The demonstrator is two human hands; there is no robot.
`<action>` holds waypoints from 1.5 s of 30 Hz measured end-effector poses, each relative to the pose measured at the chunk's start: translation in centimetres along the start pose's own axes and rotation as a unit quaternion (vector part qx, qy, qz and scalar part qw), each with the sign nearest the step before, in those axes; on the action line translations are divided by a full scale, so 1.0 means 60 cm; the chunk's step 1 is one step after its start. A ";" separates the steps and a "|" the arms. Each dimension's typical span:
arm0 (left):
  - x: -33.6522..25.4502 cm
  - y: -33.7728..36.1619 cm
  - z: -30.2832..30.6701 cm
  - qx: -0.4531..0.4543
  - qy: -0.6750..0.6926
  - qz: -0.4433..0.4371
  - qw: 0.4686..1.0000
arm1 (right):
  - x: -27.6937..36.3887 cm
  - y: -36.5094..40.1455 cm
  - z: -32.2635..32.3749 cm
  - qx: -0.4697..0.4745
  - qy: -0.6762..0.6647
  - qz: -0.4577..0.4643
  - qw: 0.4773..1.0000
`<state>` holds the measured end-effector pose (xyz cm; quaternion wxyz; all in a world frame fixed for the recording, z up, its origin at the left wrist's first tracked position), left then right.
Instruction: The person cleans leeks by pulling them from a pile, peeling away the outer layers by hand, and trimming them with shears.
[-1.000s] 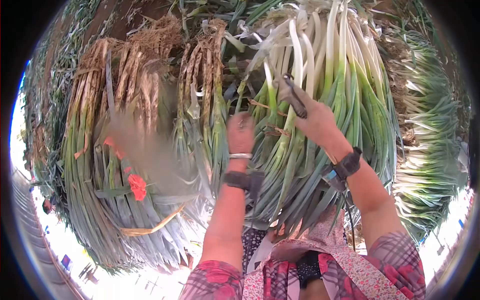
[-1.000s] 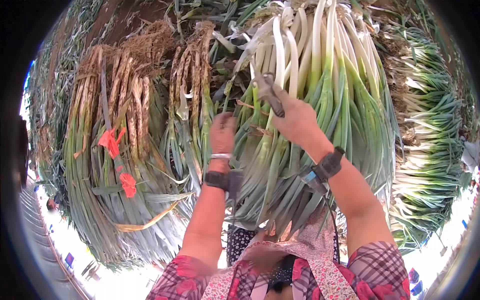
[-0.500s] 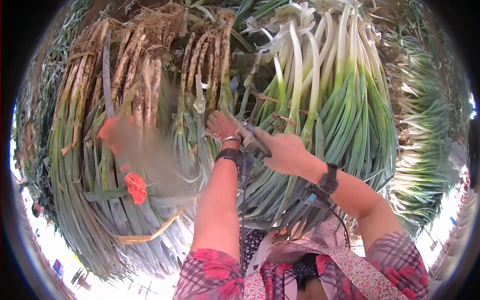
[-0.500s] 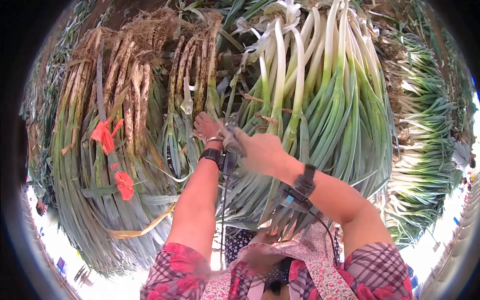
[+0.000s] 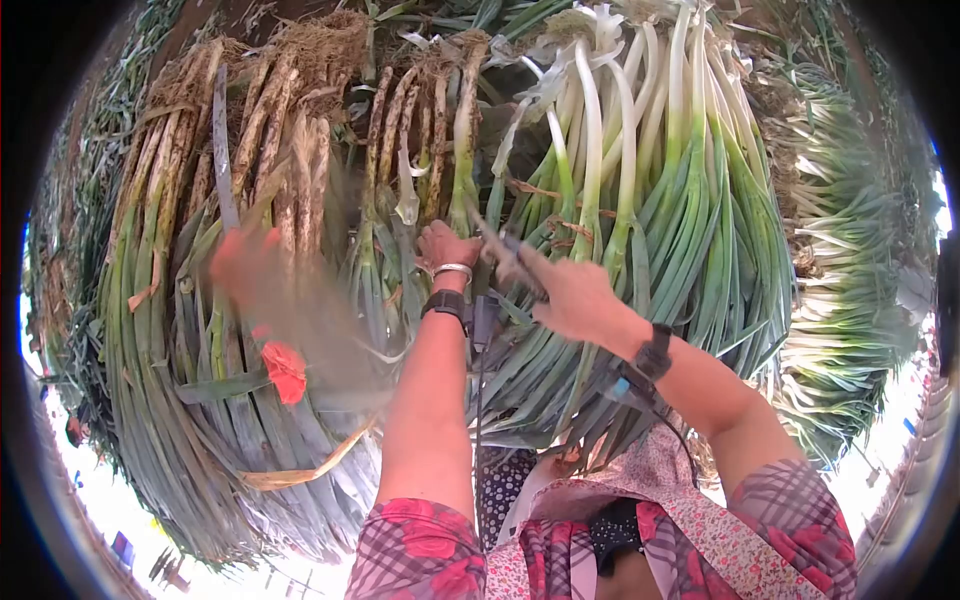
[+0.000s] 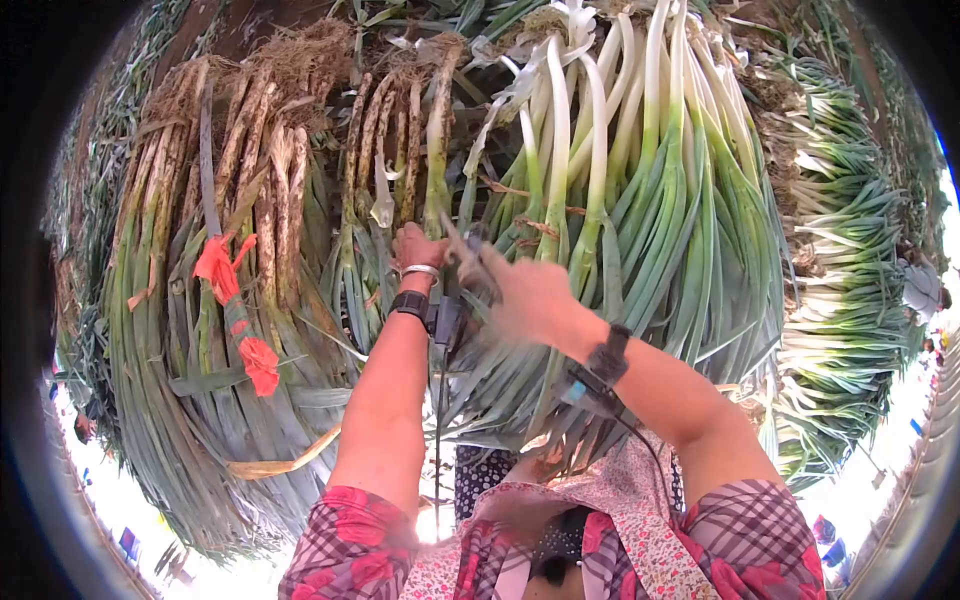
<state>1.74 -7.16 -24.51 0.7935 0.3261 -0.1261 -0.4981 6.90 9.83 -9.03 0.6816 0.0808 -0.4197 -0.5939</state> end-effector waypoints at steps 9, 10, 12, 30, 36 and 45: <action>0.000 0.001 -0.108 -0.168 -0.008 0.022 0.985 | -0.009 0.014 -0.022 0.027 0.025 0.006 0.999; -0.009 0.016 -0.076 -0.136 -0.020 0.026 0.990 | -0.013 0.011 -0.023 0.013 0.014 0.003 1.000; -0.010 0.007 -0.056 -0.104 -0.018 0.047 0.993 | -0.007 0.010 -0.016 -0.007 0.001 0.002 1.000; -0.010 0.100 0.065 0.071 -0.034 0.015 0.997 | -0.037 -0.064 0.045 -0.148 -0.029 0.018 0.988; 0.032 0.102 0.048 0.082 0.109 0.008 0.991 | -0.001 -0.006 0.032 -0.049 -0.046 0.017 0.998; 0.040 0.134 0.059 0.149 0.266 -0.019 0.952 | -0.031 -0.135 0.055 -0.135 -0.052 -0.007 0.989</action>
Point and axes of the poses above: each hand's wrist, its own y-axis away from the middle knuckle, its own z-axis out of the back of the hand, x = y × z, the point moved 1 cm from there along -y, towards the middle knuckle, and after that the axes turned 4 degrees about z, right-handed, at the moved point
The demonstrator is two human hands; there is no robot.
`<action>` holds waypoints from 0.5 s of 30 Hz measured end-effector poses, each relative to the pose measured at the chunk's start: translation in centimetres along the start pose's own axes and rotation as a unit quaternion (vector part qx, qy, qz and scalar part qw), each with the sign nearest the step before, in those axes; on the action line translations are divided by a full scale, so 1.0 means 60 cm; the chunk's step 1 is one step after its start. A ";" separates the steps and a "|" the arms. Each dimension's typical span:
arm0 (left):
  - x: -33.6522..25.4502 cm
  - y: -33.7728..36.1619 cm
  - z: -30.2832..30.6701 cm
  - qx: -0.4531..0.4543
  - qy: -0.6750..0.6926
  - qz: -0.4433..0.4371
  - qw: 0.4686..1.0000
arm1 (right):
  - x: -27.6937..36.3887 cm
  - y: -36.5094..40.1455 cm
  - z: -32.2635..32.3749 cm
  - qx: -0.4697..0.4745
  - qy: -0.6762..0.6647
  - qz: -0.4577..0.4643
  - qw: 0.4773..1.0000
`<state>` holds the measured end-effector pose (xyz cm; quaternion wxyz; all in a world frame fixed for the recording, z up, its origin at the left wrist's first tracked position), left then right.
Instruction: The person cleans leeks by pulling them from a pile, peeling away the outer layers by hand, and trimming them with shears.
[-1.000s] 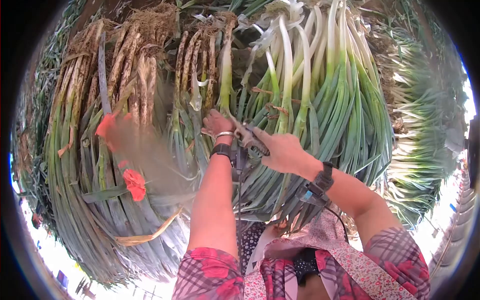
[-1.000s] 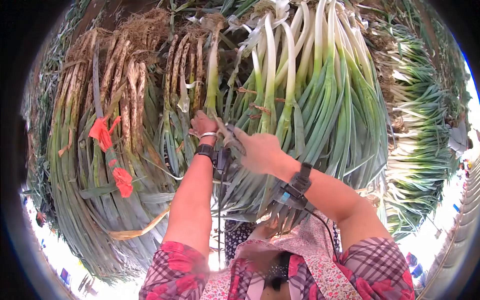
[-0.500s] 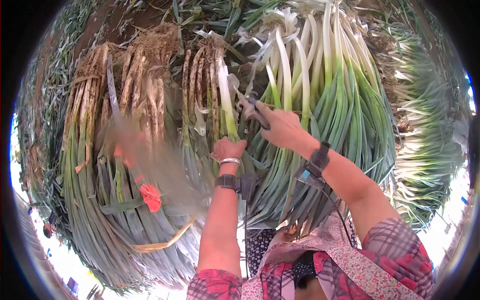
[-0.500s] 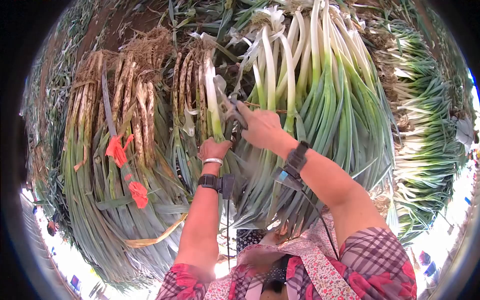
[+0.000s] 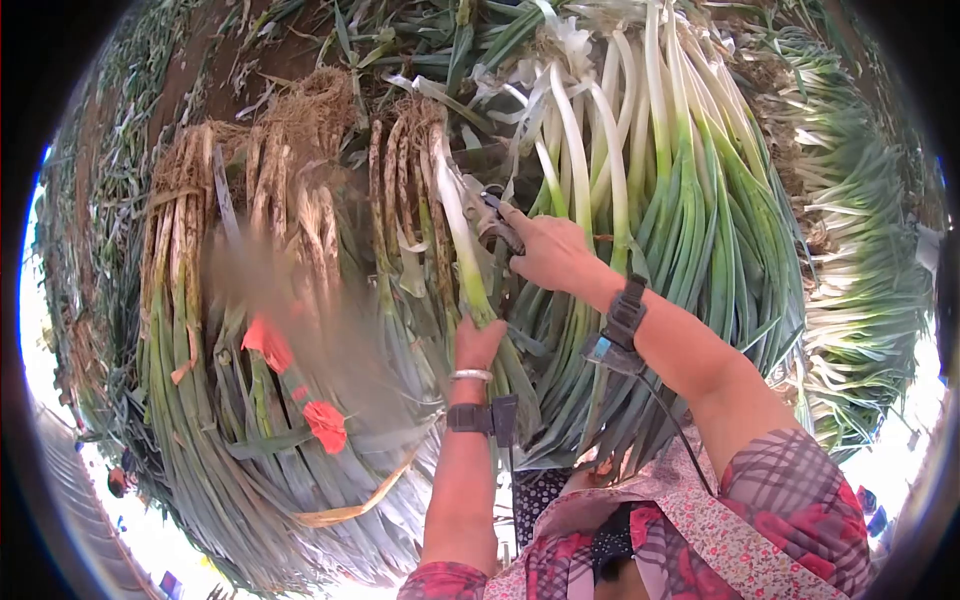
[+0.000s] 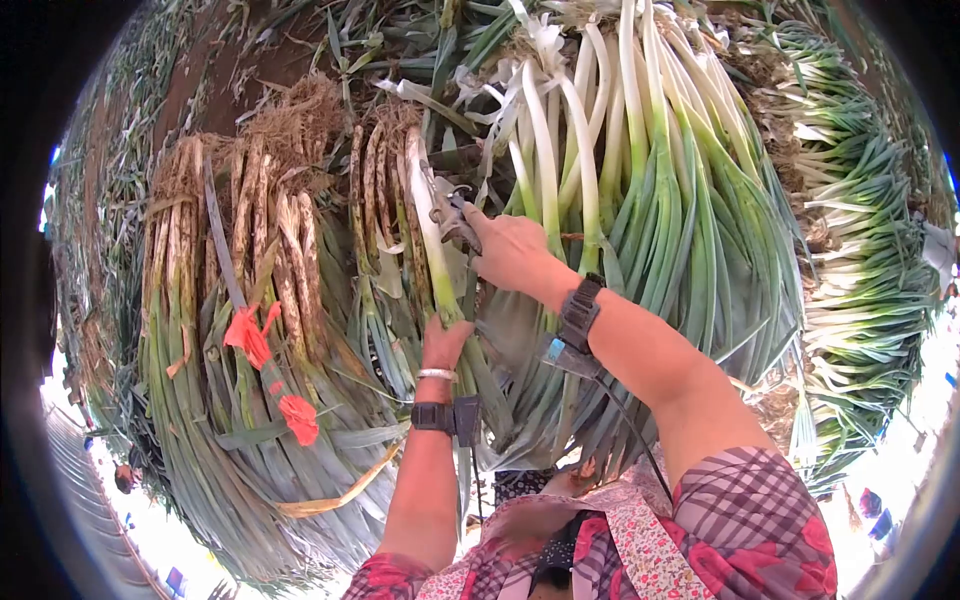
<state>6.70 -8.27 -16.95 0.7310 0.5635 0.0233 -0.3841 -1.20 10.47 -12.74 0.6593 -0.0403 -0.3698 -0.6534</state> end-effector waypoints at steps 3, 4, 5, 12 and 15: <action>0.001 0.015 0.011 0.066 0.105 -0.004 0.992 | -0.004 -0.025 -0.004 -0.006 0.009 0.001 1.000; 0.004 0.019 0.016 0.066 0.100 -0.004 0.993 | -0.006 -0.033 -0.005 -0.013 0.009 0.006 1.000; 0.002 0.027 0.021 0.107 0.189 0.027 0.976 | -0.006 -0.041 -0.002 -0.020 0.010 0.011 1.000; -0.014 0.061 0.034 0.247 0.448 0.074 0.856 | -0.013 -0.054 0.014 -0.022 0.017 0.024 0.999; -0.066 0.088 0.058 0.234 0.494 0.030 0.837 | 0.001 -0.001 0.027 0.025 -0.008 0.018 0.999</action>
Point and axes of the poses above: each hand's wrist, its own y-axis away from the middle knuckle, its own z-axis out of the back of the hand, x = y × z, the point moved 1 cm from there along -y, towards the middle knuckle, and after that the axes turned 4 degrees about z, right-handed, at the moved point
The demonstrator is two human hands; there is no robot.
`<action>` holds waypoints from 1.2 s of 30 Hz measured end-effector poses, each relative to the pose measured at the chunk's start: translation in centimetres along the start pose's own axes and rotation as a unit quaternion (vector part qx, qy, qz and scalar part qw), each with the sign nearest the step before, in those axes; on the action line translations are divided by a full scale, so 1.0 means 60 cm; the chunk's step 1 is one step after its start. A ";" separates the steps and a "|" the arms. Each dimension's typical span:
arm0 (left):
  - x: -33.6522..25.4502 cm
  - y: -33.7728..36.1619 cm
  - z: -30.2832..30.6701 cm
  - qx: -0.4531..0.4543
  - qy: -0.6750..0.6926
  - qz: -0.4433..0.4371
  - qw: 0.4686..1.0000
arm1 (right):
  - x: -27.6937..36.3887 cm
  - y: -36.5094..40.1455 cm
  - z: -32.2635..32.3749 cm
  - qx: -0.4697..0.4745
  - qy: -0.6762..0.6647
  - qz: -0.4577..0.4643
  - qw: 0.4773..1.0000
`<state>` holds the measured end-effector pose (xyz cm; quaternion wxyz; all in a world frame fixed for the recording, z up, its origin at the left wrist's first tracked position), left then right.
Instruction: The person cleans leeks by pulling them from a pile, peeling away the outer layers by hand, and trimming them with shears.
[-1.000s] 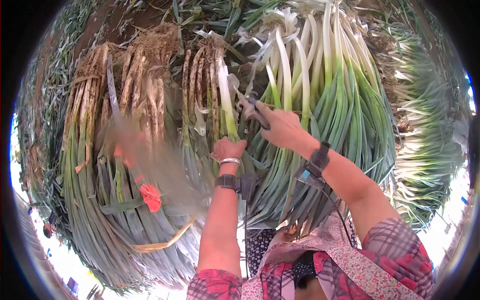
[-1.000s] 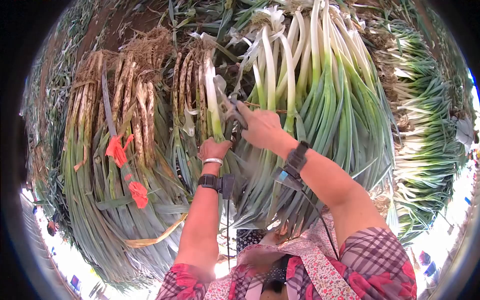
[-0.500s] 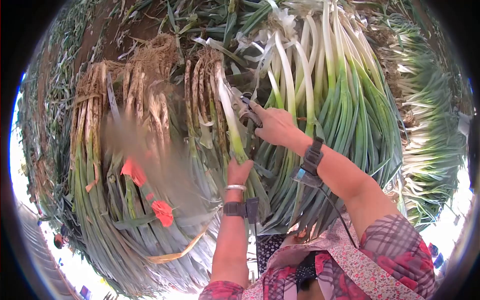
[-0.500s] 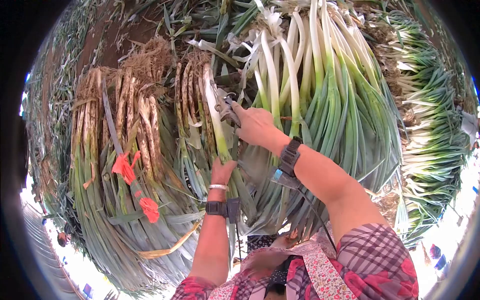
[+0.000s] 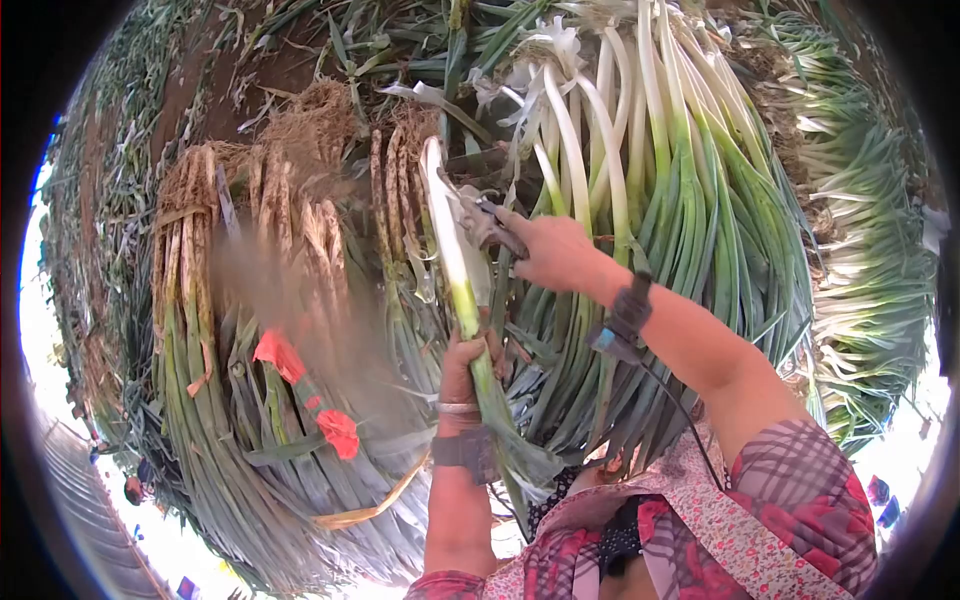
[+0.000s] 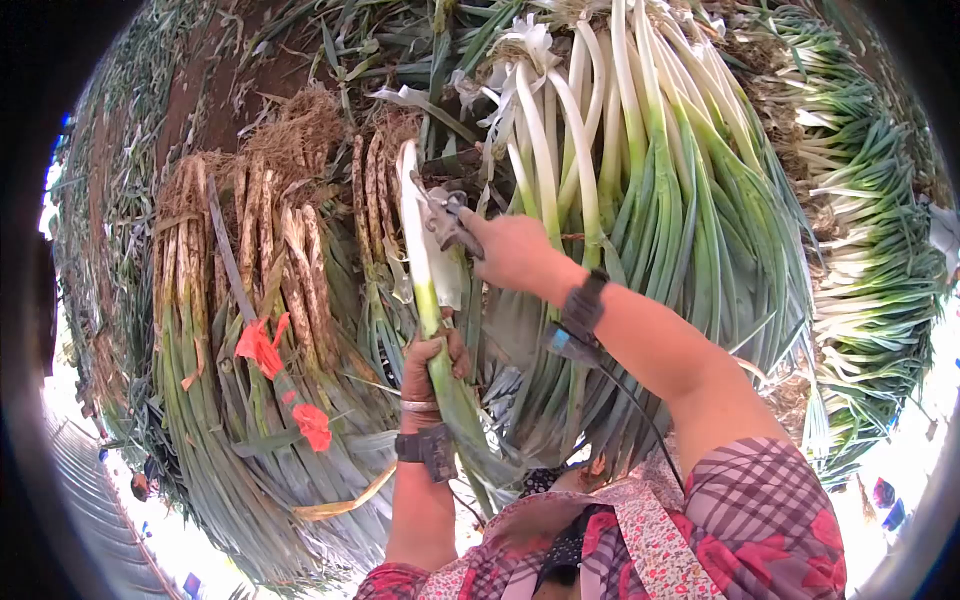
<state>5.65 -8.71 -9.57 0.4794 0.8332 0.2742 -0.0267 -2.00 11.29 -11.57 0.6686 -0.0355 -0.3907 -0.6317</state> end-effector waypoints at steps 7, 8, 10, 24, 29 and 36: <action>-0.120 0.037 -0.092 0.005 -0.143 -0.153 0.978 | 0.016 0.148 0.077 0.030 -0.110 0.045 0.992; -0.126 0.029 -0.109 0.009 -0.145 -0.155 0.977 | 0.007 0.159 0.093 0.006 -0.142 0.027 0.989; -0.123 0.017 -0.141 -0.013 -0.241 -0.154 0.958 | -0.006 0.180 0.117 -0.066 -0.163 -0.016 0.984; 0.216 -0.213 0.083 -0.231 -0.695 -0.219 0.645 | -0.035 0.181 0.016 0.118 0.012 -0.009 0.993; 0.137 -0.155 0.193 -0.431 -0.595 -0.235 0.636 | -0.008 0.180 -0.044 0.057 0.060 0.011 0.996; 0.099 -0.176 0.240 -0.475 -0.654 -0.070 0.585 | 0.029 0.128 -0.133 0.115 0.014 0.070 0.991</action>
Point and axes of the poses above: each hand's wrist, its own y-axis away from the middle knuckle, its own z-axis out of the back of the hand, x = y × z, the point moved 1 cm from there along -y, towards the middle knuckle, and after that the axes turned 4 degrees about z, right-handed, at the moved point
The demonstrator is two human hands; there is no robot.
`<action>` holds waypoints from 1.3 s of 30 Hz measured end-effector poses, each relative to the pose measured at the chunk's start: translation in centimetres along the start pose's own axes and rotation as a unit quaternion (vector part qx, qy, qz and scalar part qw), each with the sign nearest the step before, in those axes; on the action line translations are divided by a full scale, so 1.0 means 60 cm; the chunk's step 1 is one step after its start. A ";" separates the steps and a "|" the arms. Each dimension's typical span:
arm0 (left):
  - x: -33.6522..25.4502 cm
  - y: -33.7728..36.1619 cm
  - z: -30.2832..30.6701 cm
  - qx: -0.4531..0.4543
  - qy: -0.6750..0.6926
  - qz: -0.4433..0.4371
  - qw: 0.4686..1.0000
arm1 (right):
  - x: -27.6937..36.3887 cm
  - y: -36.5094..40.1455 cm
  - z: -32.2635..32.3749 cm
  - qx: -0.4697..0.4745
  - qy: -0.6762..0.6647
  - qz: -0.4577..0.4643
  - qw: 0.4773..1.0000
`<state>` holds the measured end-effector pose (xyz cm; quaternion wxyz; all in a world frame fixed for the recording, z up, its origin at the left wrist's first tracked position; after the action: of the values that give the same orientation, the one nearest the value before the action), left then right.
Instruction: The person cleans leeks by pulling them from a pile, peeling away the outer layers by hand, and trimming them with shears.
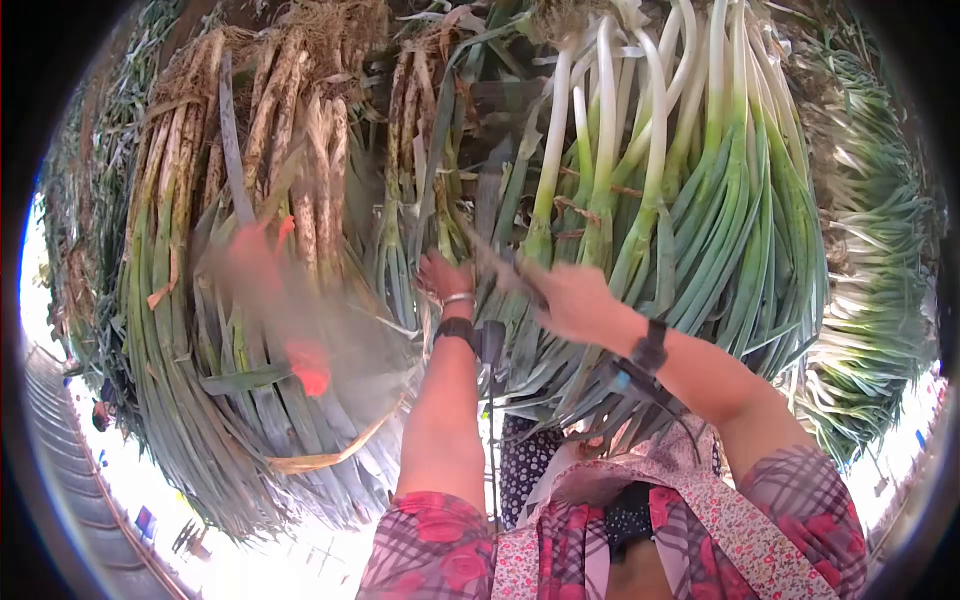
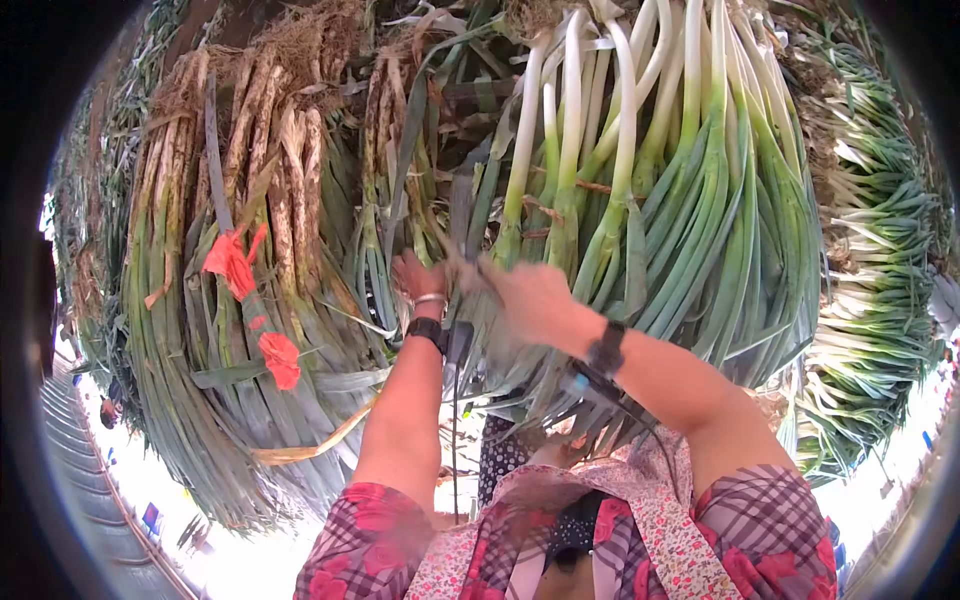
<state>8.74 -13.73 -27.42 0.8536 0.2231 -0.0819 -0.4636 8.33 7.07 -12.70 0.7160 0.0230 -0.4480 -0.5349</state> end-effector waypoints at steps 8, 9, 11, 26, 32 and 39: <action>-0.019 0.020 0.061 0.055 0.110 0.009 0.992 | 0.062 0.055 0.028 0.073 -0.035 -0.041 0.996; -0.022 0.031 0.069 0.052 0.111 0.009 0.992 | 0.060 0.057 0.028 0.072 -0.034 -0.039 0.996; -0.029 0.050 0.085 0.029 0.110 0.011 0.993 | 0.058 0.056 0.028 0.008 -0.062 -0.049 0.997; -0.008 0.084 0.096 -0.069 0.148 -0.095 0.982 | 0.043 -0.067 0.045 -0.103 -0.017 -0.024 0.994; -0.004 0.086 0.108 -0.046 0.150 -0.096 0.983 | 0.029 -0.126 0.063 -0.128 0.009 -0.017 0.992; 0.009 0.079 0.108 -0.071 0.144 -0.120 0.980 | 0.039 -0.098 0.064 -0.048 0.001 -0.035 0.998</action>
<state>10.38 -13.94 -19.56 0.8084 0.2343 0.1026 -0.5302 1.47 4.43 -11.94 0.6977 0.0053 -0.4199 -0.5804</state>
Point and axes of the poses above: each hand's wrist, its own y-axis away from the middle knuckle, its own z-axis out of the back of the hand, x = y × z, the point moved 1 cm from there along -y, towards the middle knuckle, and after that the axes turned 4 degrees about z, right-handed, at the moved point
